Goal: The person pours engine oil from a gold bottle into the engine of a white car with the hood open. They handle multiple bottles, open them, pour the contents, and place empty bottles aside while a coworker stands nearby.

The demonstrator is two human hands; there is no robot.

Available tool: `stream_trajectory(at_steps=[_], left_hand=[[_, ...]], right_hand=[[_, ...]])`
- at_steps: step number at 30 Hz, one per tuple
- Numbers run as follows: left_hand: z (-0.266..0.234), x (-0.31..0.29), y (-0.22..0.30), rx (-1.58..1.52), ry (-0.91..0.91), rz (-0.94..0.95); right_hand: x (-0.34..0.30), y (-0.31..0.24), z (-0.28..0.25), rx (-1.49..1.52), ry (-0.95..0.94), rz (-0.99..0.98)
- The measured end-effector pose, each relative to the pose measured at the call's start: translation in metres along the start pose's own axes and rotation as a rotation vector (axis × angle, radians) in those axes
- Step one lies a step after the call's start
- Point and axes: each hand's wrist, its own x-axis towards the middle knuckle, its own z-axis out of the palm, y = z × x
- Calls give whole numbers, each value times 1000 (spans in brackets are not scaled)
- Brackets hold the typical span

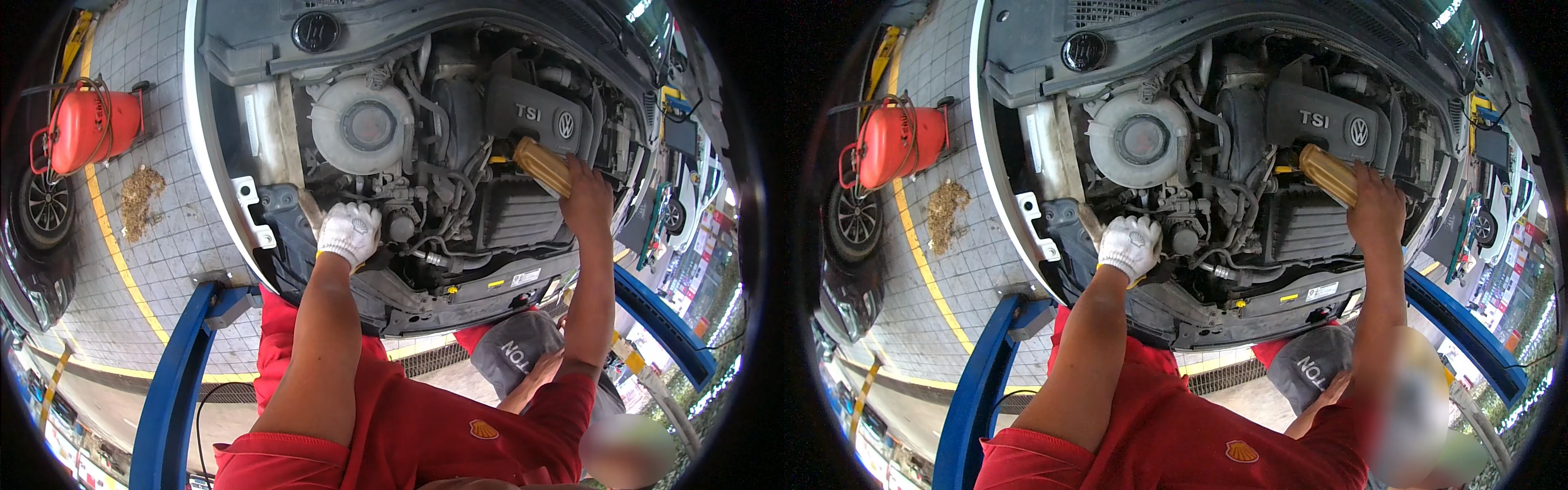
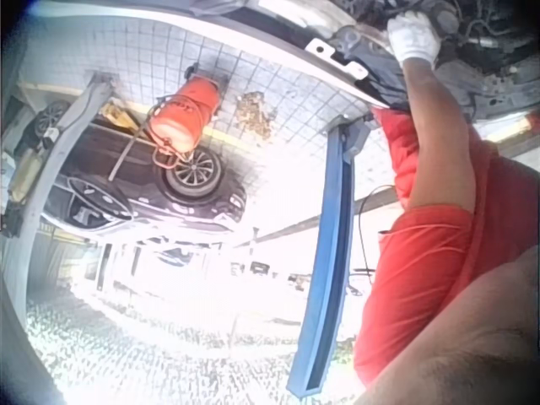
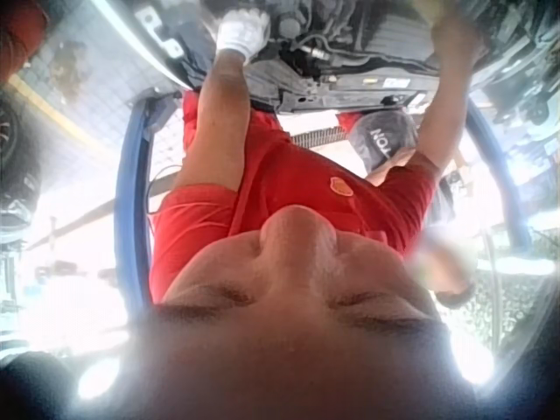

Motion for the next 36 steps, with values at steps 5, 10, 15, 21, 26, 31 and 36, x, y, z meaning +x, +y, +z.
stream_trajectory(at_steps=[5,10,15,21,26,31,36], left_hand=[[-2,1,3,22,-21,-17],[-8,1,4,39,-39,-16],[-5,-1,6,80,41,-10],[-1,-1,10,170,57,-14],[3,-4,14,217,141,-24],[-5,-26,15,-350,416,34],[-20,-146,22,-1094,68,344]], right_hand=[[-12,14,31,291,-12,56],[-38,19,78,486,66,121],[-62,5,104,569,231,196],[-91,-15,119,682,484,236],[-130,-71,116,1261,726,610],[-219,-165,87,2144,663,711],[-329,-250,86,2402,457,389]])
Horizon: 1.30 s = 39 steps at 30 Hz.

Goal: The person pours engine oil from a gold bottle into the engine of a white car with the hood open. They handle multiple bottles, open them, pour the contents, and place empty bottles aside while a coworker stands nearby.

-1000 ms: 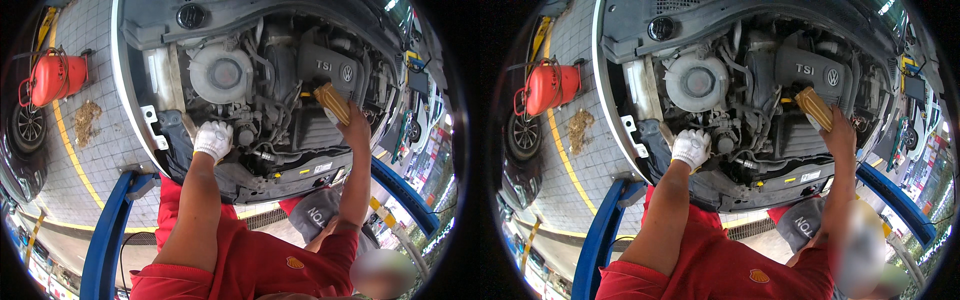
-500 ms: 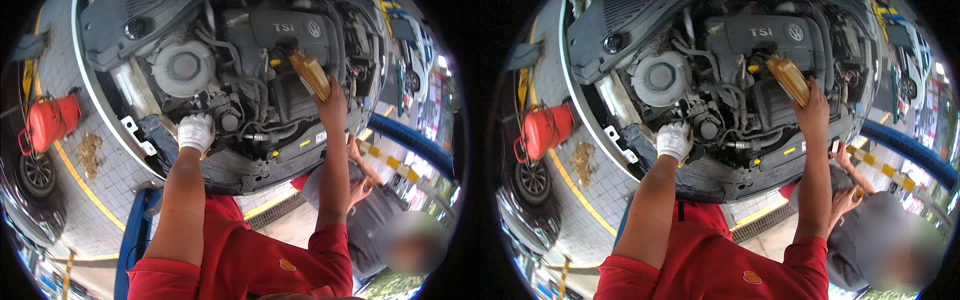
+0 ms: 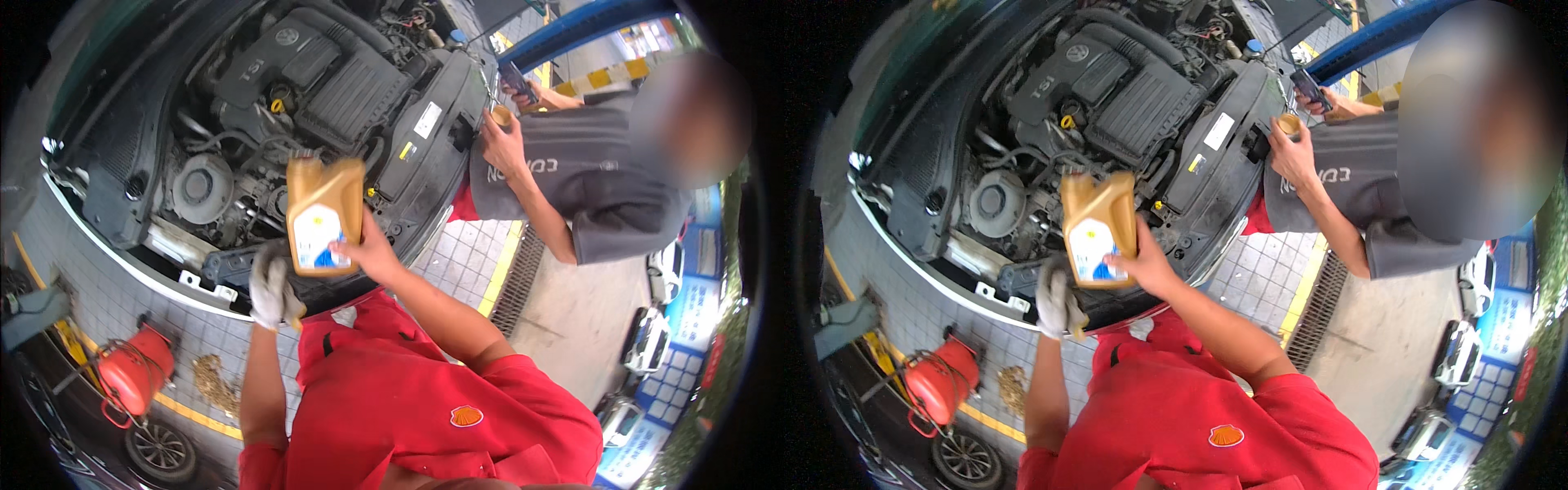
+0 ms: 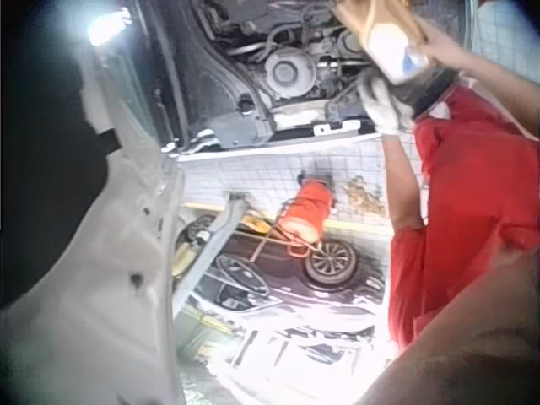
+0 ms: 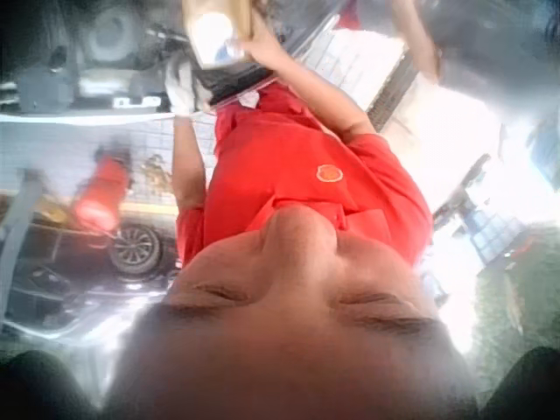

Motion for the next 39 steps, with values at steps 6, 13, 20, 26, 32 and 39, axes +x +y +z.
stream_trajectory(at_steps=[6,13,20,26,32,39], left_hand=[[33,-107,54,-332,-72,-311],[25,-95,84,-252,403,-42],[80,-97,159,-1032,98,-94],[107,-85,196,-648,208,47],[126,-71,191,-493,489,339],[83,-47,146,-147,627,263]], right_hand=[[-73,15,13,-96,-330,-67],[-88,8,24,84,-174,-91],[-122,13,85,779,-700,401],[-134,-30,89,1263,-602,689],[-148,-36,87,1006,-474,564],[-157,0,35,244,-727,366]])
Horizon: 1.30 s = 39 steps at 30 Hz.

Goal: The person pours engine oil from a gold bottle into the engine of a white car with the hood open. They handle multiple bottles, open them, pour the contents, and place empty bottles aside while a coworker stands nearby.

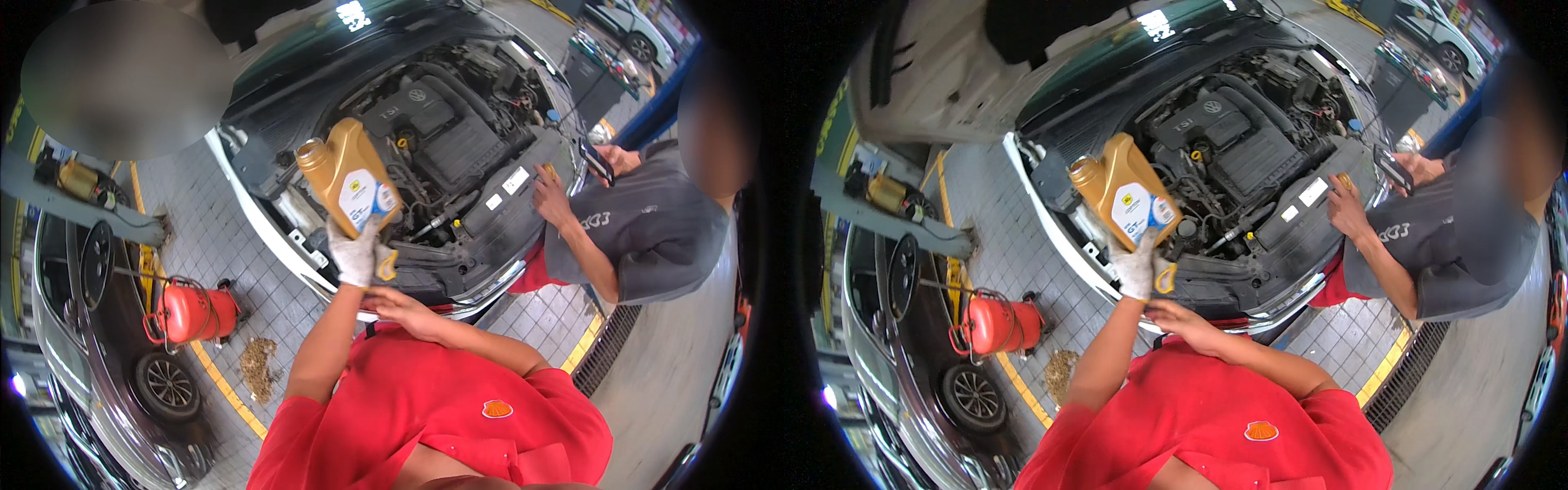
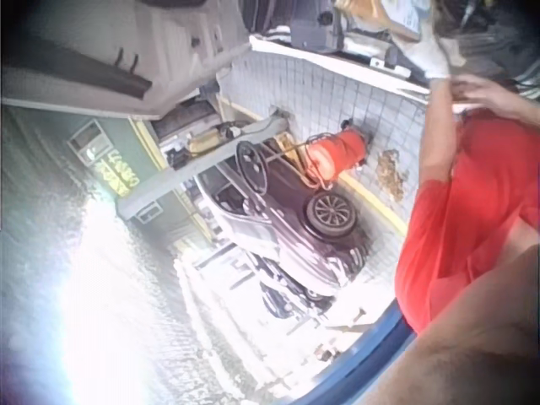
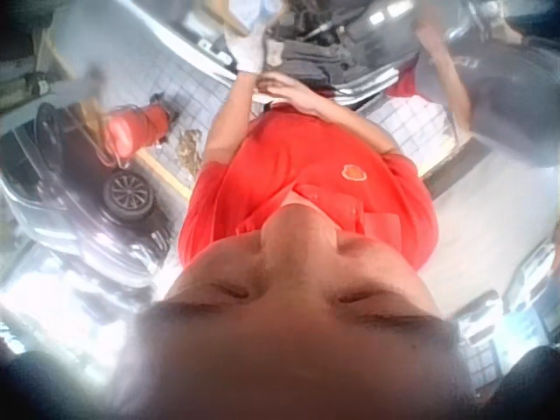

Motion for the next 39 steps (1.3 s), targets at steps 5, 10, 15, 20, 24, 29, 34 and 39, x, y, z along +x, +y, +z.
stream_trajectory(at_steps=[5,10,15,20,24,29,34,39], left_hand=[[-31,-6,-16,-12,-240,-412],[-18,-48,-74,112,-547,-508],[15,-59,-73,597,-792,-497],[3,-39,-117,669,-845,-401],[0,-28,-115,414,-682,-434],[-42,10,-134,-33,-55,-675],[-70,20,-118,-511,3,-885],[-59,20,-86,-583,28,-900]], right_hand=[[-32,2,-97,-382,430,-235],[-26,-39,-139,-478,500,-352],[-19,-29,-187,-235,475,-367],[-34,-4,-249,-281,581,-277],[-65,-2,-333,-409,721,-263],[-84,-25,-410,-417,733,-56],[-77,-26,-457,-277,736,-99],[-68,-5,-451,-611,1118,-88]])
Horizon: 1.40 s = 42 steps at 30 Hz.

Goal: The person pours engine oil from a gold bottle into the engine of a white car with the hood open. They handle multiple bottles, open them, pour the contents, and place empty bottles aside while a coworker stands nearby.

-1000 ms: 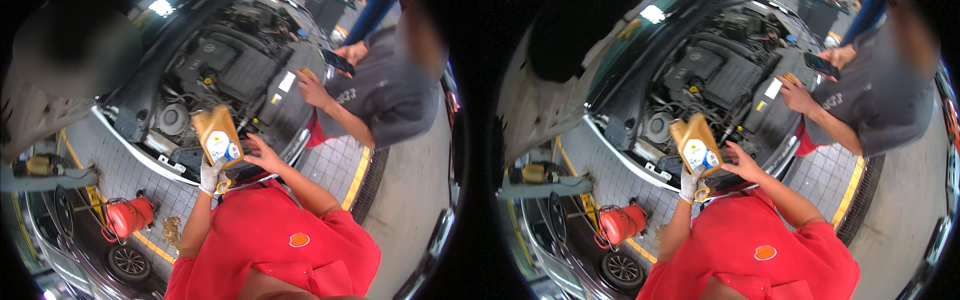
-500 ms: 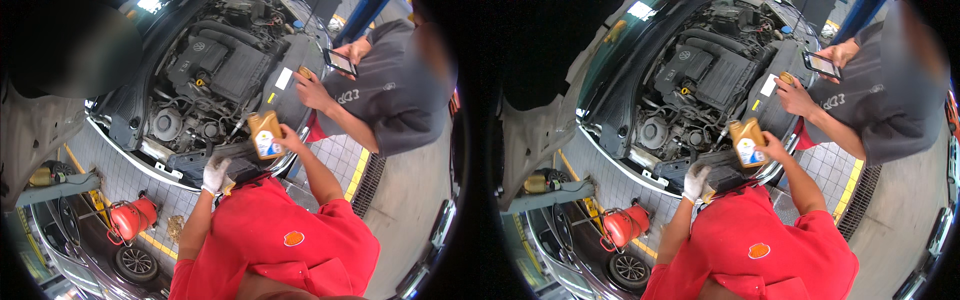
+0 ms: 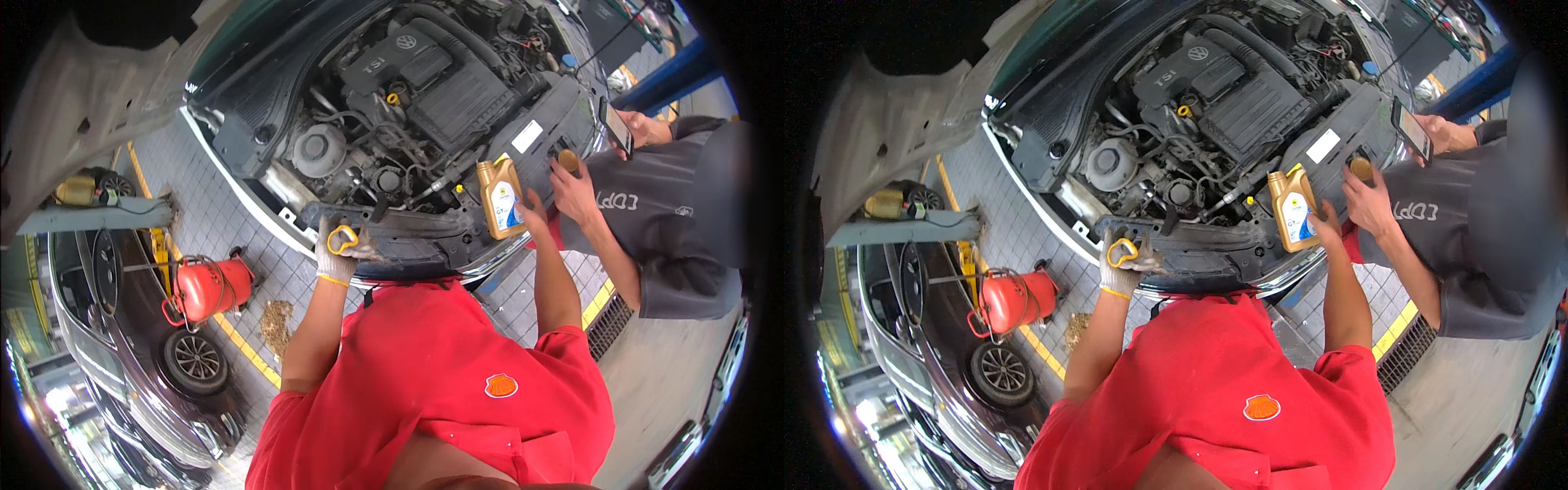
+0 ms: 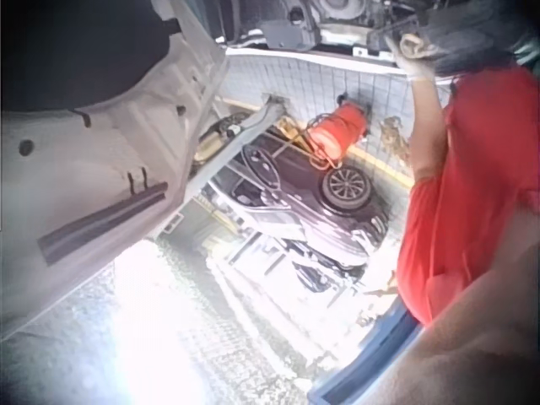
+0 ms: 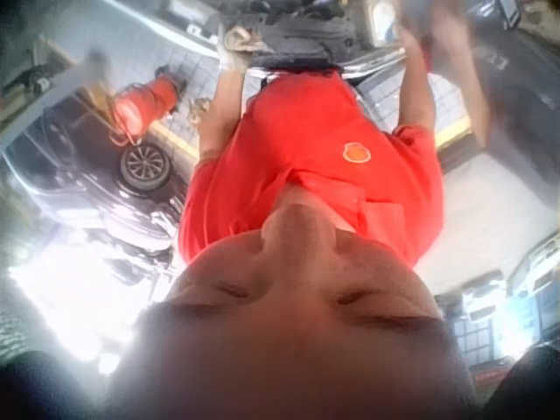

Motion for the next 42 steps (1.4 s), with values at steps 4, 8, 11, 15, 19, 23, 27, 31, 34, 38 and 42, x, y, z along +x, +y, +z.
stream_trajectory(at_steps=[4,8,11,15,19,23,27,31,34,38,42], left_hand=[[5,11,-3,-43,-28,-94],[22,7,-17,112,37,308],[43,-8,-24,395,122,574],[67,-22,-33,618,70,694],[51,-15,-30,816,132,934],[39,-37,-23,1057,58,701],[41,-46,-42,1241,-132,457],[34,-29,-39,841,-108,238],[32,-23,-36,737,-26,267],[41,-35,-49,1292,-312,361],[43,-50,-33,1601,-456,656]], right_hand=[[-14,18,4,-242,286,-72],[-66,-46,58,-260,395,-304],[-169,-195,108,277,-346,-286],[-240,-262,170,433,-736,-145],[-225,-244,207,414,-479,-252],[-213,-255,203,394,-286,-381],[-224,-265,197,3,-347,-715],[-227,-254,188,-92,-323,-753],[-229,-258,188,-574,-305,-715],[-210,-216,211,-1054,-659,-519],[-180,-255,201,249,-901,22]])
